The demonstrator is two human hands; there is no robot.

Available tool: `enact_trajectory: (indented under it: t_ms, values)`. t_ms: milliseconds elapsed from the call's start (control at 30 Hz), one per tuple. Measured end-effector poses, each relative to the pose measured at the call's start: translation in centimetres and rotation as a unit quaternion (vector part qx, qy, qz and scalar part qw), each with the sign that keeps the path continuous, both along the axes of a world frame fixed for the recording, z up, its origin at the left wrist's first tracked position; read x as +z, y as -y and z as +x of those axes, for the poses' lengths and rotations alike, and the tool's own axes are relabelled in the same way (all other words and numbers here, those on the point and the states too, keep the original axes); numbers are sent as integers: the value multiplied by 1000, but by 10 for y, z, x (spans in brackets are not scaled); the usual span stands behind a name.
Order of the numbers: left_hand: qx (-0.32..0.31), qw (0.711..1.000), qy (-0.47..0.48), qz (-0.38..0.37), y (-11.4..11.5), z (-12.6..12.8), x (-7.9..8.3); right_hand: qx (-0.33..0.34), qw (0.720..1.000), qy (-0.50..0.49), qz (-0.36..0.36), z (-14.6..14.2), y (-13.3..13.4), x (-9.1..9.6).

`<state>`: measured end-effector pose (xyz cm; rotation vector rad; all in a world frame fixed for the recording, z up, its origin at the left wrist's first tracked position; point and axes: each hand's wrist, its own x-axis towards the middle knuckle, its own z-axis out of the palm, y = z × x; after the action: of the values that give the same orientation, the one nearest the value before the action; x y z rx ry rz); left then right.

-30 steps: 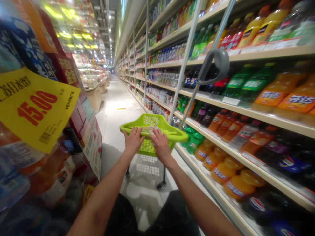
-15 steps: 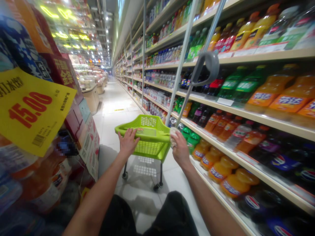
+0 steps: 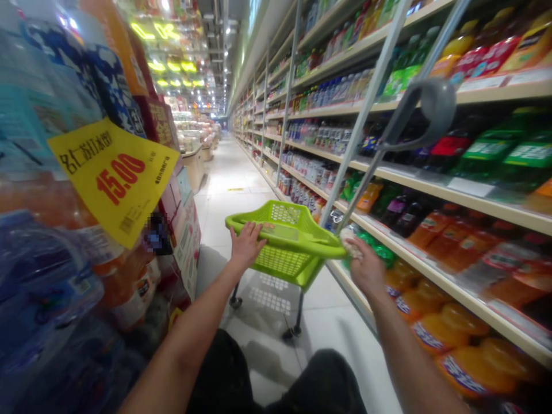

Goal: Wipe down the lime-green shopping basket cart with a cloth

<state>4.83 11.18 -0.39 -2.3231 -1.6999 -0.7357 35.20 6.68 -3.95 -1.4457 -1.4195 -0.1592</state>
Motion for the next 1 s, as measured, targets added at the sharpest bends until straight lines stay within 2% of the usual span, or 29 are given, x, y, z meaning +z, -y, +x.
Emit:
enact_trajectory:
  t_ms: [167,333,433,600,667,900,1000]
  values:
    - [-1,1000,6,1,3,0,1,5,1000,-1,15,-17,8,5]
    - [0,1000,2,5,4,1,1,54,995,67,59,-50,16,7]
    - [5,1000,0,2,4,3,1,72,990,104,65,-54,14,4]
    - [3,1000,1,2,4,8,0,-24,994,70,80,-34,10,0]
    - [6,1000,3,3,6,11,-1,-41,994,61,78,-33,10,-1]
    - [9,1000,10,3,9,16,0,47,990,106,76,-77,8,-4]
    - [8,1000,8,7,10,15,1,55,988,120,79,-77,6,-3]
